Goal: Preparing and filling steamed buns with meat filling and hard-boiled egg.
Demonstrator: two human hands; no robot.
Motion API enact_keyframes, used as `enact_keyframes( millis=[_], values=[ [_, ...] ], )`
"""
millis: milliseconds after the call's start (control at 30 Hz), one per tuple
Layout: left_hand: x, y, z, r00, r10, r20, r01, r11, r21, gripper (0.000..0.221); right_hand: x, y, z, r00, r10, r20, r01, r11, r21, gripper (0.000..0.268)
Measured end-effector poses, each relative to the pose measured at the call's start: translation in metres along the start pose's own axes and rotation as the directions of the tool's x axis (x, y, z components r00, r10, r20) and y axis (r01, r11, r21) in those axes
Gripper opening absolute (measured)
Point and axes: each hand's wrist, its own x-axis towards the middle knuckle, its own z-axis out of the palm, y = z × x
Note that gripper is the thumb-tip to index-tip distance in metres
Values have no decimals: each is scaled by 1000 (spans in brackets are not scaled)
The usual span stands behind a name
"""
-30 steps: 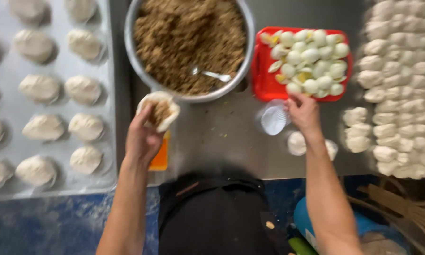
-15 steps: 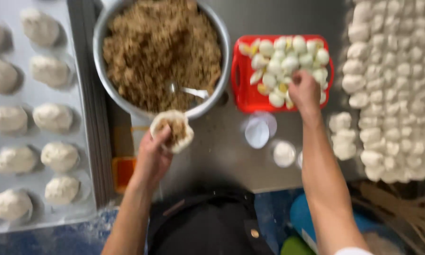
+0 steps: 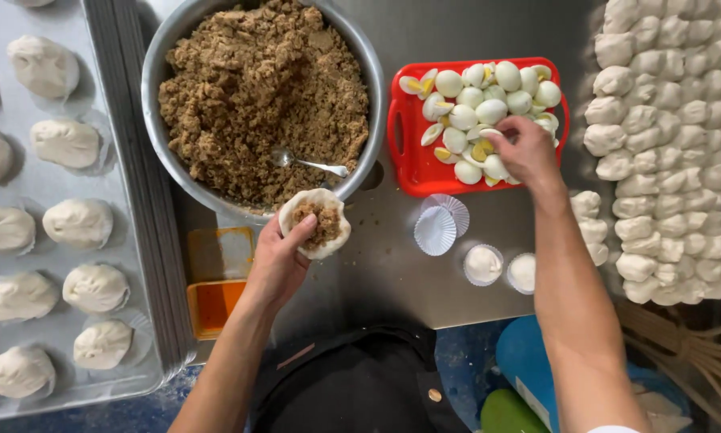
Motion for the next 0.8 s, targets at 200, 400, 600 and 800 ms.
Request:
enact_keyframes(
  millis=[200,400,600,800],
  values=[
    [-3,-25,-16,999,-3,35,5,999,-45,43,-34,-44,-34,966,163,199,-257,639,725,29],
    [-16,-39,-9,990,-48,135,62,993,-104,43,-114,-122,-16,956,-51,289,-278,156,948,31],
    [-35,-37,3,965,-53,257,124,956,-267,52,-175,-253,-10,980,-159,122,-38,447,894,37],
    [-75,-16,12,934,47,354,55,960,-275,51,-214,-305,5,948,-301,-107,319,868,381,20]
  ],
)
